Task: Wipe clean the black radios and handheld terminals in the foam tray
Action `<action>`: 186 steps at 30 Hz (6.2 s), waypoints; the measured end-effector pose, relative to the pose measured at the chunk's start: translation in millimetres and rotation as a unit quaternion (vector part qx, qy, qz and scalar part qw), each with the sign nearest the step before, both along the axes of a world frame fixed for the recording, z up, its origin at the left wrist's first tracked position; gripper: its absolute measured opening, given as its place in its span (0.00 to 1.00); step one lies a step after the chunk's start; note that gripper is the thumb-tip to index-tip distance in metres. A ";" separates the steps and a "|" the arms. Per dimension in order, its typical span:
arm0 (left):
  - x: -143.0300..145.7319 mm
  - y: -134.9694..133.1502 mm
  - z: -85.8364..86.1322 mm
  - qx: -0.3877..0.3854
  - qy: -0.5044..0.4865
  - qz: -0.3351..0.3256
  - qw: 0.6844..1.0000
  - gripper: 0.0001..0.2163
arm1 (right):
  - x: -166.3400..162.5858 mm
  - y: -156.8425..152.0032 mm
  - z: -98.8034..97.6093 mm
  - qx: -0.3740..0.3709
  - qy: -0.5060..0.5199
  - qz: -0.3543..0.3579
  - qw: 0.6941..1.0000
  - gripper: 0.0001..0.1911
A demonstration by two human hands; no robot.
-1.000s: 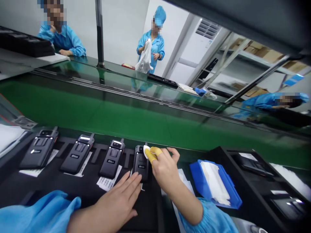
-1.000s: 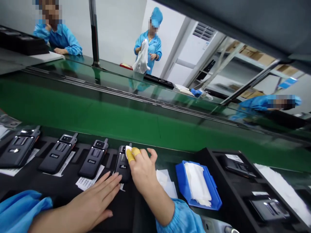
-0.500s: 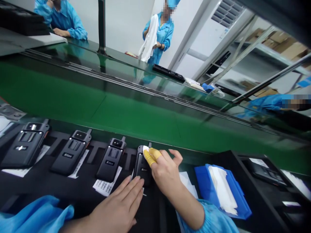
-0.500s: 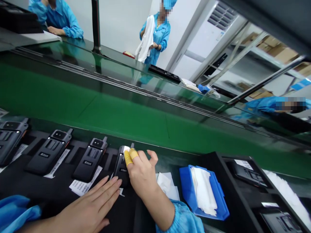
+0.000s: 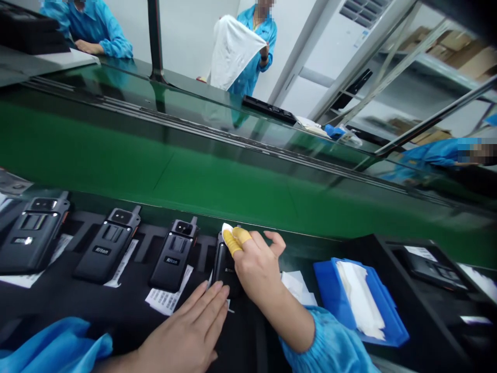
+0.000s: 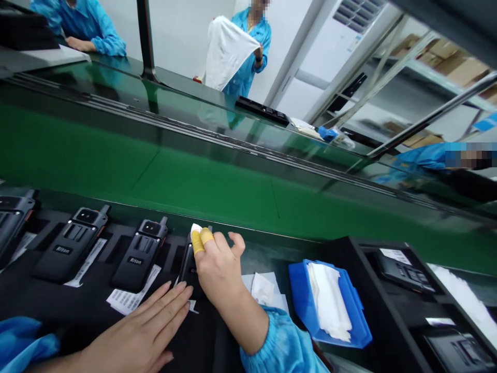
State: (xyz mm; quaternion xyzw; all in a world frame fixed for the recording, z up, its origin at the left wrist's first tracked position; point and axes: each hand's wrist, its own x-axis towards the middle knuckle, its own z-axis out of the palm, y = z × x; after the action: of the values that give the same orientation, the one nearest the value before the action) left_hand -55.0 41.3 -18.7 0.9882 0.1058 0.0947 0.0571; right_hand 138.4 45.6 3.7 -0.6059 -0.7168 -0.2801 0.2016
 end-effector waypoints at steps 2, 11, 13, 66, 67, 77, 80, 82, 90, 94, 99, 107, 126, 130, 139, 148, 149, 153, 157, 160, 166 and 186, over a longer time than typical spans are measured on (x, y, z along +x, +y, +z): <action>-0.1 -0.1 1.9 0.000 0.003 -0.001 1.000 0.24 | 1.1 3.2 -0.2 0.007 0.001 -0.016 1.000 0.14; 0.6 0.5 0.8 -0.006 0.005 0.000 1.000 0.24 | 11.1 -15.0 -13.1 -0.010 0.022 -0.065 0.998 0.18; 1.3 0.8 0.4 0.003 0.006 -0.006 1.000 0.24 | 6.4 -13.9 -11.1 -0.005 0.022 -0.055 0.998 0.17; 1.2 1.3 0.8 0.045 0.005 -0.007 0.999 0.26 | 25.4 -15.1 -2.6 0.034 -0.023 -0.097 0.994 0.16; 0.5 1.7 0.6 0.044 0.006 -0.006 0.999 0.26 | 26.3 -14.3 -1.2 0.040 -0.021 -0.089 0.995 0.16; -2.6 4.0 2.9 0.024 0.037 -0.014 0.999 0.27 | 14.2 -6.1 1.0 -0.003 -0.024 0.022 0.999 0.11; -1.6 2.6 0.6 0.021 0.026 -0.007 0.999 0.26 | 26.1 -13.2 -3.2 -0.003 -0.021 -0.007 1.000 0.15; -0.9 2.0 0.2 0.013 0.020 -0.001 1.000 0.26 | 33.8 -16.1 -5.4 0.007 -0.006 -0.032 0.999 0.16; 1.8 2.6 8.0 0.024 0.040 -0.008 0.999 0.25 | 15.5 0.3 2.6 0.055 0.000 -0.016 0.998 0.13; 0.7 1.2 6.3 0.035 0.030 -0.008 0.999 0.24 | 9.1 4.9 -2.2 0.043 0.009 -0.016 0.999 0.13; 0.7 -1.2 3.1 0.014 0.037 0.002 0.999 0.25 | 17.8 -5.8 -13.1 0.053 0.022 -0.053 0.997 0.16; 2.8 -1.7 0.3 -0.026 0.034 0.004 0.999 0.25 | 23.1 -20.7 -9.7 0.029 0.004 -0.087 0.996 0.15; -3.6 -1.3 4.0 0.032 -0.002 0.004 0.999 0.25 | 27.6 -4.7 5.8 -0.047 -0.017 0.073 0.996 0.12; -3.0 -1.0 4.8 0.023 0.007 0.005 1.000 0.25 | 33.0 -9.8 5.1 -0.032 -0.013 0.067 0.997 0.15; 0.8 -0.5 4.4 -0.006 0.056 0.000 0.998 0.26 | 42.3 -13.0 -1.4 -0.004 -0.022 -0.020 1.000 0.16; 2.7 2.0 8.0 0.006 0.073 0.006 0.997 0.25 | 24.2 0.7 -1.4 0.011 -0.001 -0.006 1.000 0.11; 2.7 2.0 7.9 0.007 0.069 0.004 0.998 0.25 | 26.1 -1.4 -2.7 0.004 0.002 -0.019 1.000 0.12; 2.7 0.8 8.2 0.002 0.056 -0.002 0.998 0.24 | 35.1 -22.7 -6.7 0.001 0.022 -0.084 0.996 0.15; 4.2 -0.5 9.6 0.004 0.052 0.003 0.999 0.24 | 19.6 -48.7 -9.3 0.009 0.045 -0.031 0.998 0.14; 5.7 -0.4 12.6 0.021 0.054 0.001 0.998 0.23 | -1.3 -56.5 -12.7 -0.003 0.049 0.034 0.998 0.13; 8.4 1.2 19.8 0.057 0.068 -0.010 0.996 0.22 | -11.8 -57.1 -16.6 -0.018 0.030 0.024 0.999 0.13; 2.6 2.4 11.6 0.026 0.031 -0.006 0.999 0.21 | -8.4 -68.2 -19.8 0.004 0.028 -0.044 0.999 0.14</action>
State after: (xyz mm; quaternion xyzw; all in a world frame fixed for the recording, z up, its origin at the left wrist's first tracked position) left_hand -52.4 43.7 -7.1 0.9924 0.0991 0.0662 0.0288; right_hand 130.0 -22.6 -16.1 -0.6437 -0.6825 -0.2745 0.2109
